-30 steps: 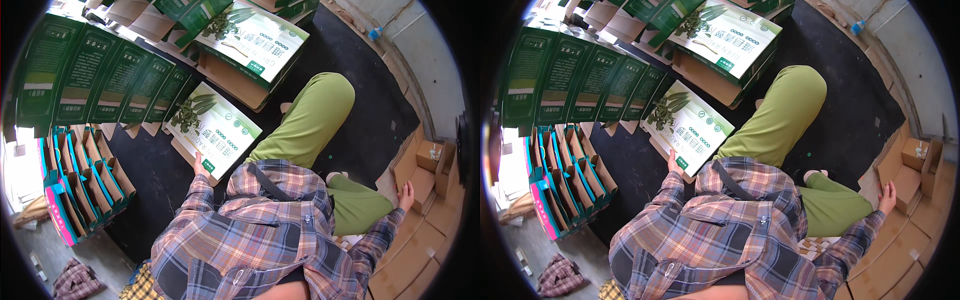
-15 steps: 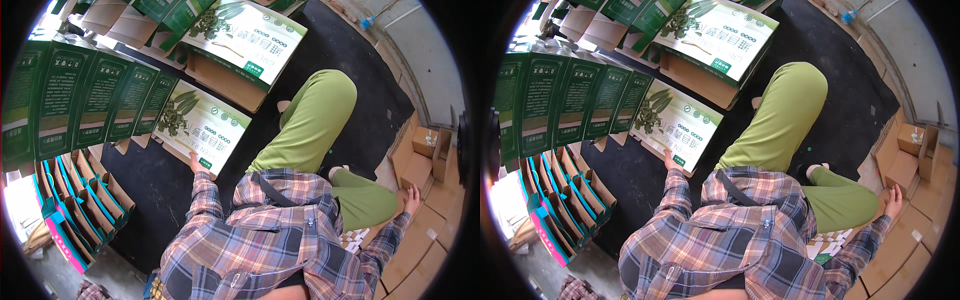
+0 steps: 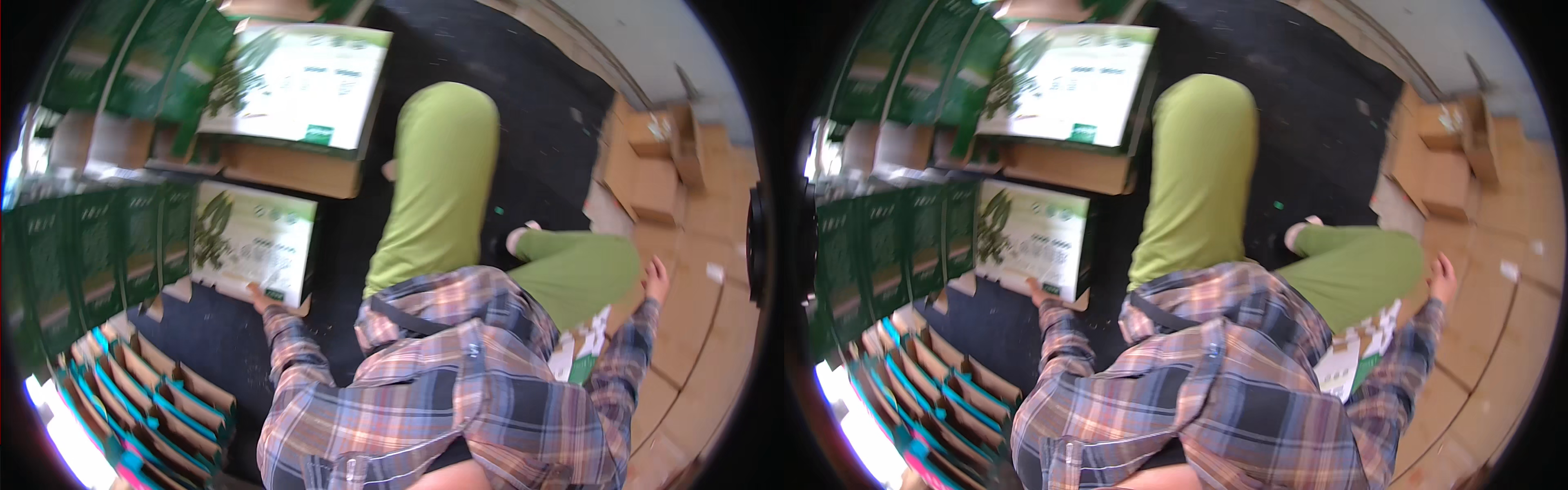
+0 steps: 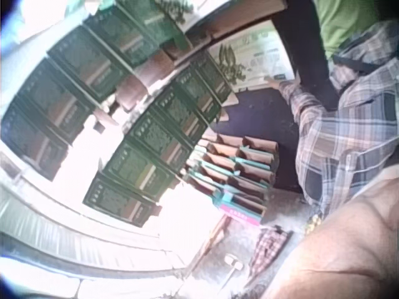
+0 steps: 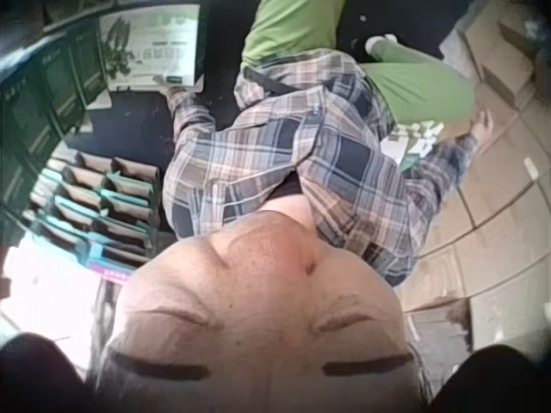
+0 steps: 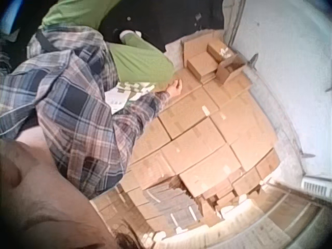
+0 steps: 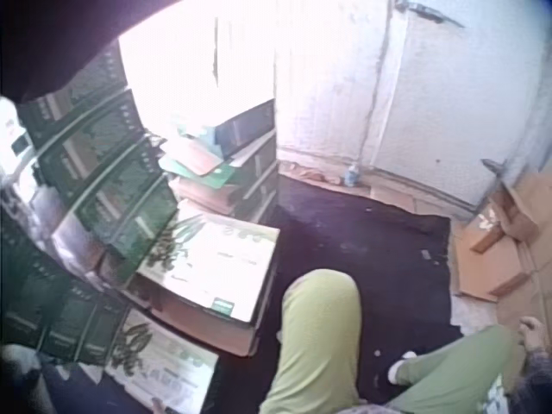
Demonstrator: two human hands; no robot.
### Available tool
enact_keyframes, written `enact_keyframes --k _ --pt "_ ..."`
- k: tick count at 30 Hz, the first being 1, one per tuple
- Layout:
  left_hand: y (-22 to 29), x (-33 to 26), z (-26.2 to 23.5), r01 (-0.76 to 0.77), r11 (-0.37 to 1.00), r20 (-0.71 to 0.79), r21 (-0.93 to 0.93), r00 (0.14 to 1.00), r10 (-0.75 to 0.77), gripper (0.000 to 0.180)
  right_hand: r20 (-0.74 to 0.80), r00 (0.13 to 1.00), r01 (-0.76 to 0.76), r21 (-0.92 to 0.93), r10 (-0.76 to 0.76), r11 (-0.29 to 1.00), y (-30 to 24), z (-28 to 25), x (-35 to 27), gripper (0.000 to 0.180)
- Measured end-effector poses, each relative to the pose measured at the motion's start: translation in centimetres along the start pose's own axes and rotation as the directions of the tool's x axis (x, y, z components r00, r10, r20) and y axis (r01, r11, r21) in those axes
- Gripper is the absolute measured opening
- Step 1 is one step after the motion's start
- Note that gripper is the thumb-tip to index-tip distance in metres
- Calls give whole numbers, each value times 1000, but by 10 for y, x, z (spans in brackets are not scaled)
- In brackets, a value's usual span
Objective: Folding cardboard boxes into their final shape.
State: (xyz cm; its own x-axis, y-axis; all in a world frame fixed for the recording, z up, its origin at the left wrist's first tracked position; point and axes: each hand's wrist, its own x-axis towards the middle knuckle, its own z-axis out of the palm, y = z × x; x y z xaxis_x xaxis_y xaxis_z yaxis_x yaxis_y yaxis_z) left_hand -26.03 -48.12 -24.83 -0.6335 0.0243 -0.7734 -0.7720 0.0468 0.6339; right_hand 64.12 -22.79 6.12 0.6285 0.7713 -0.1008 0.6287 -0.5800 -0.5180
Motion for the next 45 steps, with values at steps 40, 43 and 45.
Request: enact_keyframes --k 40,43,45 --pt "14 -400 434 -860 83 833 -504 -458 311 25 435 42 -284 869 900 -406 316 259 -484 35" --pt "-24 -398 444 -839 79 841 -539 -530 110 26 380 164 -110 924 910 -365 307 256 -484 37" --pt "-45 -380 446 -859 127 868 -496 -496 29 25 303 262 23 947 916 -320 303 243 -483 39"
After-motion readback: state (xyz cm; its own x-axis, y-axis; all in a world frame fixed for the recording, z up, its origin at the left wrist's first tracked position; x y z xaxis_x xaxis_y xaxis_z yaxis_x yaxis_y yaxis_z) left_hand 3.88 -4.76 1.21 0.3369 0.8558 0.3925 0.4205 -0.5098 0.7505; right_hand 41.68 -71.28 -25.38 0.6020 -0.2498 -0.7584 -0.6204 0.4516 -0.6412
